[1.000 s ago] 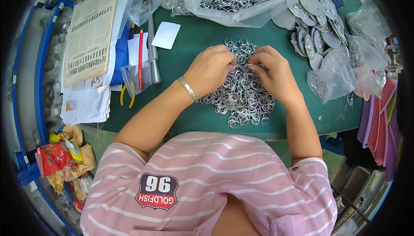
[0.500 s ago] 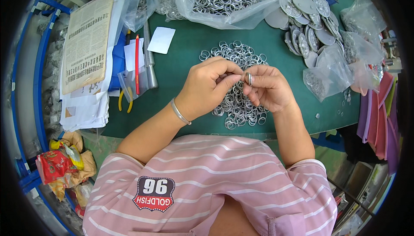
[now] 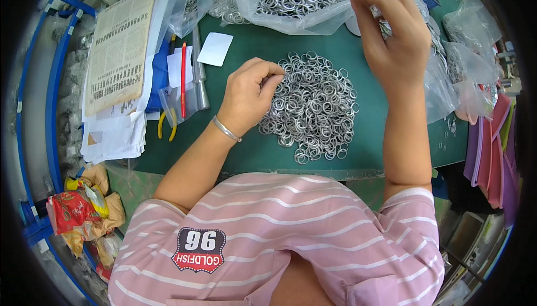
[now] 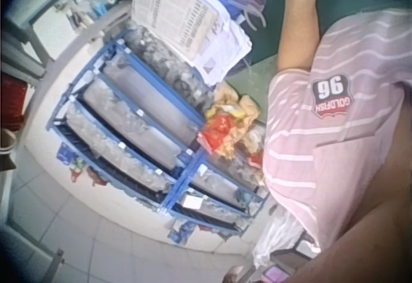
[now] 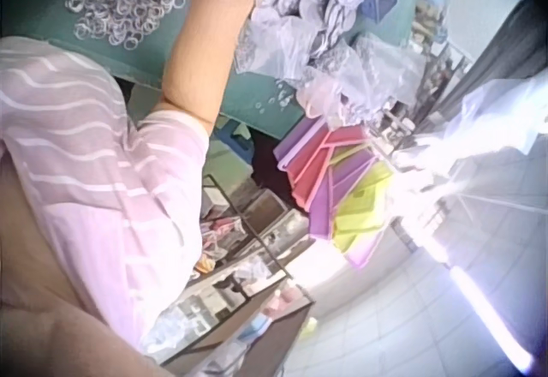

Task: The person assembles keychains by hand at a green workbench. They pick up small metal rings and flat metal discs, link the rings together, and attach the discs to the rings. The person repeatedly picks up components from piles on the table and places the finished keychains into a clear plastic bag.

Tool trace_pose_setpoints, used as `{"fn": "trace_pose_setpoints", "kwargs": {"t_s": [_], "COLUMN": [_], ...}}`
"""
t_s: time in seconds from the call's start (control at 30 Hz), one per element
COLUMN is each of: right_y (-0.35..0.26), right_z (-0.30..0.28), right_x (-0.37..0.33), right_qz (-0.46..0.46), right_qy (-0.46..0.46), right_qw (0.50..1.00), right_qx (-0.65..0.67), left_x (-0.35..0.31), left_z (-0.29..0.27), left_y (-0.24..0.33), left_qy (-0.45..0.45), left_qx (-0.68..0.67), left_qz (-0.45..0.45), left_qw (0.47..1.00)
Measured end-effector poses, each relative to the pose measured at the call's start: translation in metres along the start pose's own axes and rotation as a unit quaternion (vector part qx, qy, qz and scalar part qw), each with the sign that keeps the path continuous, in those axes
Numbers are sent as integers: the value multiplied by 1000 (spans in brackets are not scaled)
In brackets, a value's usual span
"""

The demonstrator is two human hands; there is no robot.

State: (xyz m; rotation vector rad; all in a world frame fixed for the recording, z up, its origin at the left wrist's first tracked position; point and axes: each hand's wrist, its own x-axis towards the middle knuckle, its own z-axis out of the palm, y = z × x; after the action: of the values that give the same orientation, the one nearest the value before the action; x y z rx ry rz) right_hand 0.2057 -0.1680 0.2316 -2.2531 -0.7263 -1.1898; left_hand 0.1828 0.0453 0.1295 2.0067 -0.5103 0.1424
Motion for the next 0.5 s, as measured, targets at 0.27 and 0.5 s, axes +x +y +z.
{"fn": "trace_pose_setpoints", "kwargs": {"t_s": [0.27, 0.5], "right_y": [-22, -19], "right_z": [3, 7], "right_x": [-100, -117], "right_qz": [337, 335], "right_qy": [-370, -232], "right_qw": [864, 912], "right_qx": [-50, 46], "left_x": [20, 30], "left_z": [46, 55], "left_y": [-19, -19], "left_qy": [-45, -91], "left_qx": [125, 141], "left_qz": [95, 71], "left_qw": [987, 983]}}
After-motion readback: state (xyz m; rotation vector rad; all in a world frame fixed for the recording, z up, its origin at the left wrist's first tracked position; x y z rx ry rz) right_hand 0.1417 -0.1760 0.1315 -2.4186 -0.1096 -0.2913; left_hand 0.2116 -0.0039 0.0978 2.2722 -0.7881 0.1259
